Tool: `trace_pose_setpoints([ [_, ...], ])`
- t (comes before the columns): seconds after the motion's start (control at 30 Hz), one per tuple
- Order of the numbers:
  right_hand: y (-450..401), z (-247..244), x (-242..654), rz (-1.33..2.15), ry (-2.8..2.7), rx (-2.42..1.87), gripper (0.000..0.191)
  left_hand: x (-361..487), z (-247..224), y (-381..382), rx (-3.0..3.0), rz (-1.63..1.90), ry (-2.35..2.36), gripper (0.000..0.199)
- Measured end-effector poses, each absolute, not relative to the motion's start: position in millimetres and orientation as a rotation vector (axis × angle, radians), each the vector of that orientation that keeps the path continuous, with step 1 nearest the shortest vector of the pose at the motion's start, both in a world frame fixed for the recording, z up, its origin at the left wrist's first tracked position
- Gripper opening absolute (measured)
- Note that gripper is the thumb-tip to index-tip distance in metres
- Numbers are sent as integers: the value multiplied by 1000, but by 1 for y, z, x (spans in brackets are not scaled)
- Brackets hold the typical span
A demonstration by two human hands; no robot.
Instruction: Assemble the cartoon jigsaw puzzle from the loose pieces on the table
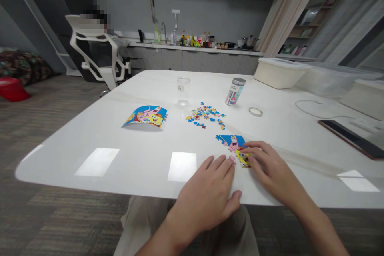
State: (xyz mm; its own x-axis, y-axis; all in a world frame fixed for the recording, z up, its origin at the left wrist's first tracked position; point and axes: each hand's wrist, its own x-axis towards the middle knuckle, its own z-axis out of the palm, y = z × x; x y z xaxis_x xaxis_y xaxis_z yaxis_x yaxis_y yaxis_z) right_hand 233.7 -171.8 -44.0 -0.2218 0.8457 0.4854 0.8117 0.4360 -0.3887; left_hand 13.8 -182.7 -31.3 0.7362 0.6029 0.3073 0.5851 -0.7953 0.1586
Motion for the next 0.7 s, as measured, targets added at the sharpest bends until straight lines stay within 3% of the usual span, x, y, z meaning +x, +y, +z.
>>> trace_pose_setpoints([
  [0.7, -180, -25, 223, 139, -2262, -1336, 26, 14, -36, -177, 2927, 648, 936, 41],
])
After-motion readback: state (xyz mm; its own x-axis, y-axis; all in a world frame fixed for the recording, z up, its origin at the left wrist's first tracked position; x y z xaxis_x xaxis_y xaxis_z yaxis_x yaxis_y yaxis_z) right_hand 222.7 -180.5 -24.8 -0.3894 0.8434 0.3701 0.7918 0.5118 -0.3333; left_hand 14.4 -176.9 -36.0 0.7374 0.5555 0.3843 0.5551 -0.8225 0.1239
